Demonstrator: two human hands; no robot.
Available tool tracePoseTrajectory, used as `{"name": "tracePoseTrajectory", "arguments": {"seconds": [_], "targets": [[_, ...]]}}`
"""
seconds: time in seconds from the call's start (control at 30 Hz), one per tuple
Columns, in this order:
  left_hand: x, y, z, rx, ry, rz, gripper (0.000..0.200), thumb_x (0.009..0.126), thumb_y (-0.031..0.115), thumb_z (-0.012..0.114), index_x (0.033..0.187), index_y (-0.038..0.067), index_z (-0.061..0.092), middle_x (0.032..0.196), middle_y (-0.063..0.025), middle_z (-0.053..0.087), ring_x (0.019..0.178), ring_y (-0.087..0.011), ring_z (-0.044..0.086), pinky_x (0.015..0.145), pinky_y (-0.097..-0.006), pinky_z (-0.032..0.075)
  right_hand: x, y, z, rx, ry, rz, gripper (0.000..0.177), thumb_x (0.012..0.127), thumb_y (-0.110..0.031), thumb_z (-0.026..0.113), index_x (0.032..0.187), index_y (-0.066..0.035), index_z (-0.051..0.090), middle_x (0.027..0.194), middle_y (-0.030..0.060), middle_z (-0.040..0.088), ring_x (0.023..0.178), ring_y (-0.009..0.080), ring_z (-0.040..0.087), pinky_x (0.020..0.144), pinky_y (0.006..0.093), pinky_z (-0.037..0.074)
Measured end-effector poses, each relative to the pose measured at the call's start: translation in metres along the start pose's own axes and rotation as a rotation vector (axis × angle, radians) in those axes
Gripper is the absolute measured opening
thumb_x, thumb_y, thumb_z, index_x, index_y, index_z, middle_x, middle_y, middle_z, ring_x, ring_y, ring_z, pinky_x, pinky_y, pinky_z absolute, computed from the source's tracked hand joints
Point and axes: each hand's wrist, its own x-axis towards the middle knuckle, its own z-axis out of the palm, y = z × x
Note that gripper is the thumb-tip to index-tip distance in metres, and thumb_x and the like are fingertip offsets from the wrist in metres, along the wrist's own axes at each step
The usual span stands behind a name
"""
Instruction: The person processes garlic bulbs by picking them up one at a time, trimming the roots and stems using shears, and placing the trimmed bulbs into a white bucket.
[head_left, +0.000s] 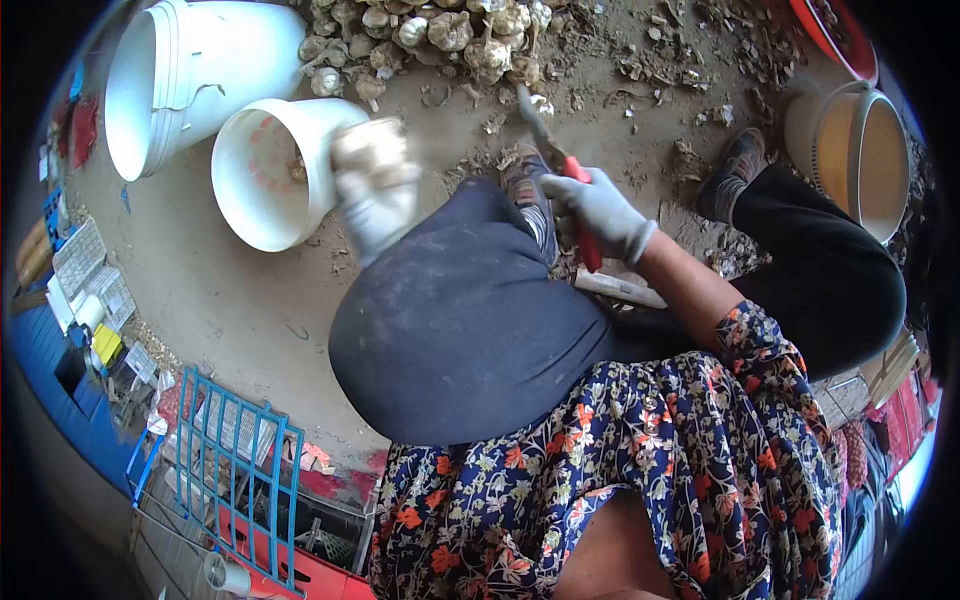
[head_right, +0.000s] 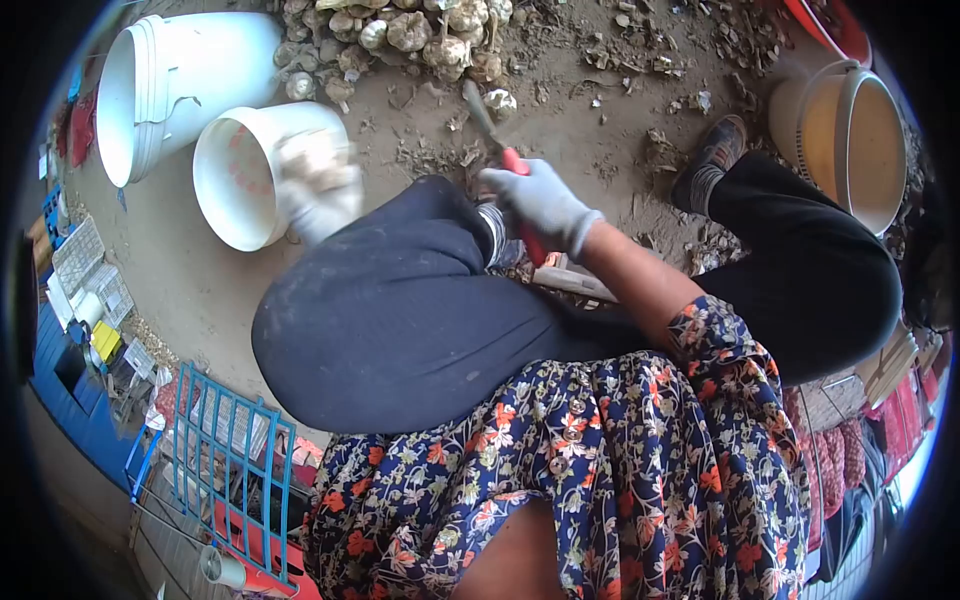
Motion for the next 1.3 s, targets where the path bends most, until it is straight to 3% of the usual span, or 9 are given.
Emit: {"name": "tracePoseTrajectory", "arguments": {"seconds": [0.1,0.17,0.23,0.33,0.4,0.47,0.57,0.7,1.3], "targets": [[0.007,0.081,0.05,1.03,0.735,0.596,0.028,0.088,0.016,0.061,0.111,0.003,0.051,0.096,-0.0062,0.053,0.084,-0.0177,0.053,0.076,-0.0279,0.049,-0.007,-0.001,-0.024,0.081,0.053,-0.001,0.019,0.087,-0.023,0.061,0.079,-0.006,0.054,0.064,-0.0001,0.052,0.049,0.0113,0.05,0.045,0.0301,0.043],[0.018,0.117,0.021,1.358,0.749,0.484,0.035,0.086,0.013,0.062,0.118,0.002,0.051,0.105,-0.0101,0.056,0.094,-0.0206,0.058,0.08,-0.0323,0.051,-0.005,0.002,-0.03,0.074,0.037,-0.014,0.017,0.087,-0.02,0.06,0.08,-0.006,0.052,0.063,0.001,0.052,0.048,0.0126,0.051,0.044,0.0306,0.044],[0.051,0.127,0.002,2.828,0.537,0.567,0.031,0.086,0.012,0.061,0.115,0.001,0.057,0.092,-0.0113,0.061,0.085,-0.0228,0.062,0.075,-0.0312,0.053,-0.004,0.003,-0.028,-0.045,0.107,0.037,0.018,0.086,-0.02,0.06,0.08,-0.006,0.052,0.063,0.0025,0.053,0.049,0.0133,0.052,0.045,0.0307,0.044],[0.144,0.062,0.003,1.604,0.533,0.017,0.039,0.078,0.014,0.064,0.114,0.001,0.06,0.104,-0.0228,0.061,0.097,-0.034,0.059,0.088,-0.0405,0.047,-0.01,-0.002,-0.015,-0.149,0.122,0.076,0.021,0.084,-0.021,0.062,0.085,-0.002,0.053,0.068,0.005,0.056,0.055,0.0135,0.055,0.052,0.031,0.047],[0.207,0.021,-0.043,2.336,-0.012,0.15,0.048,0.077,0.022,0.068,0.116,0.0,0.051,0.119,-0.0259,0.054,0.106,-0.0393,0.057,0.089,-0.0458,0.048,-0.007,0.004,-0.015,-0.31,0.136,0.05,0.028,0.083,-0.026,0.063,0.09,0.0,0.054,0.075,0.0092,0.059,0.065,0.0159,0.058,0.062,0.0328,0.049],[0.242,-0.022,-0.074,2.381,0.182,-0.566,0.075,0.069,0.031,0.076,0.127,0.002,0.038,0.129,-0.0284,0.048,0.118,-0.0421,0.051,0.097,-0.0455,0.046,-0.005,0.006,-0.019,-0.524,0.152,0.015,0.039,0.081,-0.033,0.062,0.096,0.002,0.054,0.086,0.0194,0.063,0.082,0.0267,0.063,0.077,0.0383,0.049],[0.239,-0.004,-0.066,2.182,0.235,-0.74,0.078,0.067,0.03,0.081,0.127,-0.002,0.043,0.117,-0.0207,0.06,0.105,-0.0325,0.062,0.09,-0.0425,0.05,0.001,0.004,-0.025,-0.686,0.234,-0.068,0.04,0.081,-0.034,0.062,0.096,0.002,0.053,0.091,0.0246,0.063,0.089,0.0363,0.063,0.08,0.0407,0.048],[0.162,0.007,-0.031,1.065,0.229,-0.273,0.062,0.071,0.009,0.078,0.123,0.0,0.047,0.107,-0.0053,0.061,0.092,-0.0128,0.059,0.082,-0.0278,0.051,-0.002,-0.034,-0.015,-1.012,0.318,-0.265,0.035,0.084,-0.029,0.058,0.103,0.0,0.05,0.095,0.0265,0.061,0.095,0.04,0.06,0.082,0.046,0.047],[0.06,-0.019,0.044,1.594,-0.142,-0.017,0.073,0.067,0.002,0.078,0.13,-0.001,0.042,0.112,-0.0101,0.058,0.099,-0.0152,0.06,0.088,-0.0269,0.05,-0.023,-0.042,-0.002,-1.488,0.547,-0.735,0.047,0.086,-0.042,0.056,0.113,-0.005,0.045,0.097,0.0176,0.059,0.093,0.0347,0.061,0.084,0.0485,0.044]]}}
